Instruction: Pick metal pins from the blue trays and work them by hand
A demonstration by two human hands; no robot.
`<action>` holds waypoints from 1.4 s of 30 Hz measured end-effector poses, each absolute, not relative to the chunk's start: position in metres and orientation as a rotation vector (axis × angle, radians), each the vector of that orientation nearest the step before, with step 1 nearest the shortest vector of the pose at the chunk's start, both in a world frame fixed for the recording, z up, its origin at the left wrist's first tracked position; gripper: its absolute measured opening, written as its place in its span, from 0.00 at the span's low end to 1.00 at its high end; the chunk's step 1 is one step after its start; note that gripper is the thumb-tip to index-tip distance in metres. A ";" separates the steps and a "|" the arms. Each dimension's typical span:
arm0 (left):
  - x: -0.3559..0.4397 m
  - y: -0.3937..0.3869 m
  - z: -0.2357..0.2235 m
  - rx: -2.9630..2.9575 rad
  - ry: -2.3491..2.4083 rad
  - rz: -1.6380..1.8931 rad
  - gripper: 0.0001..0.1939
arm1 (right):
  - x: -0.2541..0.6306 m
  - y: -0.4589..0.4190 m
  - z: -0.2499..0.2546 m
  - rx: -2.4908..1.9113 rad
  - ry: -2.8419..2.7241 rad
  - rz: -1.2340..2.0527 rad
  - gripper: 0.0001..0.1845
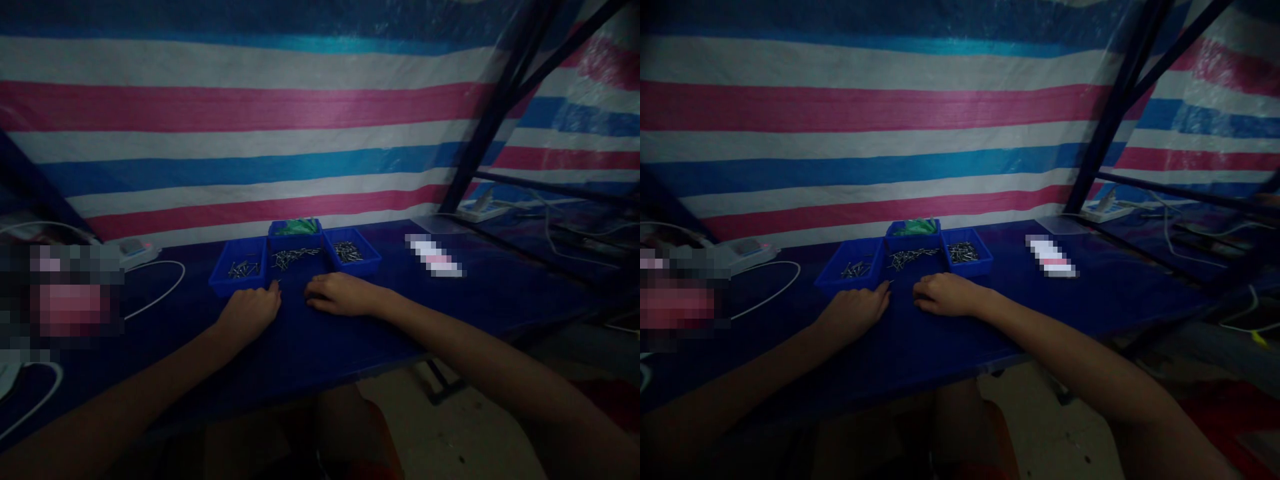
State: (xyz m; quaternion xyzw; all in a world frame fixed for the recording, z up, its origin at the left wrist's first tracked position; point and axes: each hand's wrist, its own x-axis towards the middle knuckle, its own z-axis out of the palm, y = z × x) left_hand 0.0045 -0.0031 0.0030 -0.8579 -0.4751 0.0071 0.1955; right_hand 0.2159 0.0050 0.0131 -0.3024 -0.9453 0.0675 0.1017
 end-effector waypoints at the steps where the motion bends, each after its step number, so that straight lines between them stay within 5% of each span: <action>1: 0.005 -0.003 0.003 -2.431 -1.311 0.025 0.19 | 0.216 0.005 0.013 -0.898 -2.790 0.198 0.10; 22: 0.002 0.004 0.008 -2.969 -1.008 -0.345 0.07 | 0.214 -0.001 0.015 -0.793 -2.813 0.149 0.10; 29: 0.004 -0.001 0.008 -3.039 -0.930 -0.738 0.07 | 0.211 -0.002 0.010 -0.798 -2.774 0.164 0.09; 42: 0.010 -0.006 0.015 -3.251 -1.445 -1.181 0.09 | 0.211 -0.004 0.011 -0.763 -2.666 0.099 0.11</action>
